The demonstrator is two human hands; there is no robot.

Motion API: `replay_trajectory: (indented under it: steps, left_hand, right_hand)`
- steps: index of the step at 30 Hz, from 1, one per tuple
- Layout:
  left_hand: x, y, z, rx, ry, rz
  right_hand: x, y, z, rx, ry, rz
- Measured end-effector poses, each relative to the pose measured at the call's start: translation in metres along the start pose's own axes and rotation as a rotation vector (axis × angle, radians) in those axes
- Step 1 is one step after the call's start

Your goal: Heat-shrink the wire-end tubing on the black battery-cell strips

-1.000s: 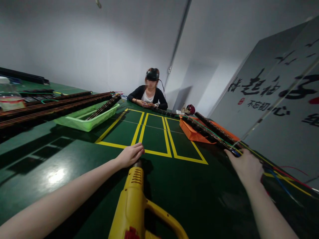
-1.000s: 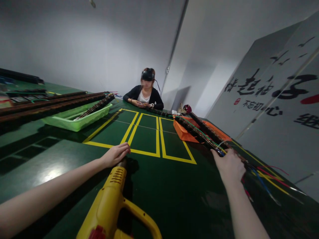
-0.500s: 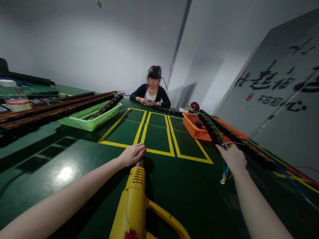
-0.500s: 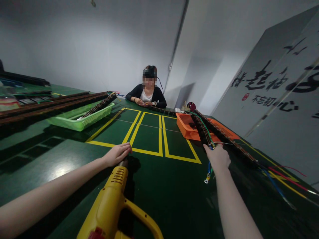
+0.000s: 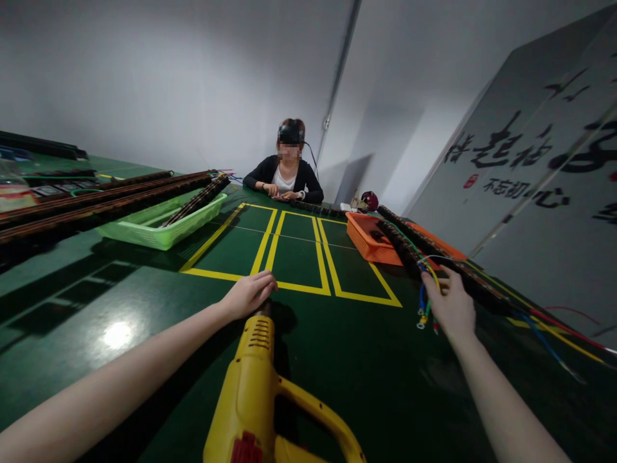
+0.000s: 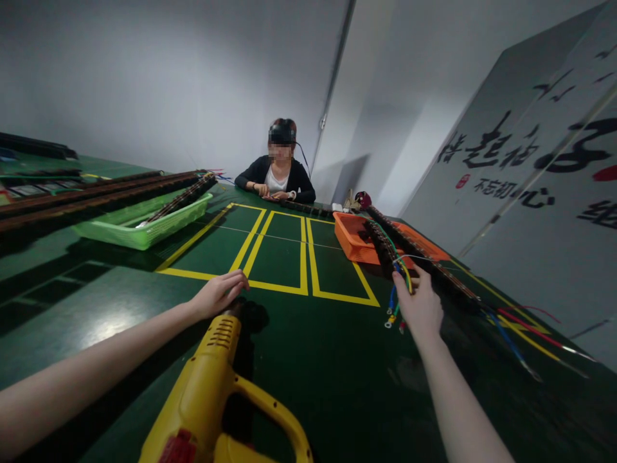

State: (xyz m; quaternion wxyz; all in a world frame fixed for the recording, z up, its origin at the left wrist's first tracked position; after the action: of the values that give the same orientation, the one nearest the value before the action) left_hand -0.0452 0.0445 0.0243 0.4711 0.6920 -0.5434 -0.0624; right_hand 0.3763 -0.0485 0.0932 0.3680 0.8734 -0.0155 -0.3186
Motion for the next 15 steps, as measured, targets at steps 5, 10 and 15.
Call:
replay_trajectory:
  steps: [5,10,15]
  left_hand:
    - [-0.004,-0.001,-0.001,0.000,0.015,-0.025]
    - [-0.005,-0.002,-0.001,0.003,0.022,-0.030]
    - [-0.003,0.000,-0.002,0.008,0.019,-0.036]
  right_hand:
    - [0.006,-0.002,0.013,0.059,0.058,-0.277]
    - [0.016,0.008,0.029,0.176,0.116,-0.359]
    - [0.014,0.024,0.042,0.237,0.124,-0.353]
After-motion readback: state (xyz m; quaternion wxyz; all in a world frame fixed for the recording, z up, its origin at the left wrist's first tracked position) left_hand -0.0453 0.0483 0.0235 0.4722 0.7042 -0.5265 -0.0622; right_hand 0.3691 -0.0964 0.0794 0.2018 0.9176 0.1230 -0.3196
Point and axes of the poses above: each hand's wrist, its own z-axis away from the middle knuckle, its own y-axis out of the back of the hand, x = y × z, the point moved 9 cm from there along -z, towards the middle knuckle, and after that the axes turned 4 degrees about y, right-handed, at the moved point
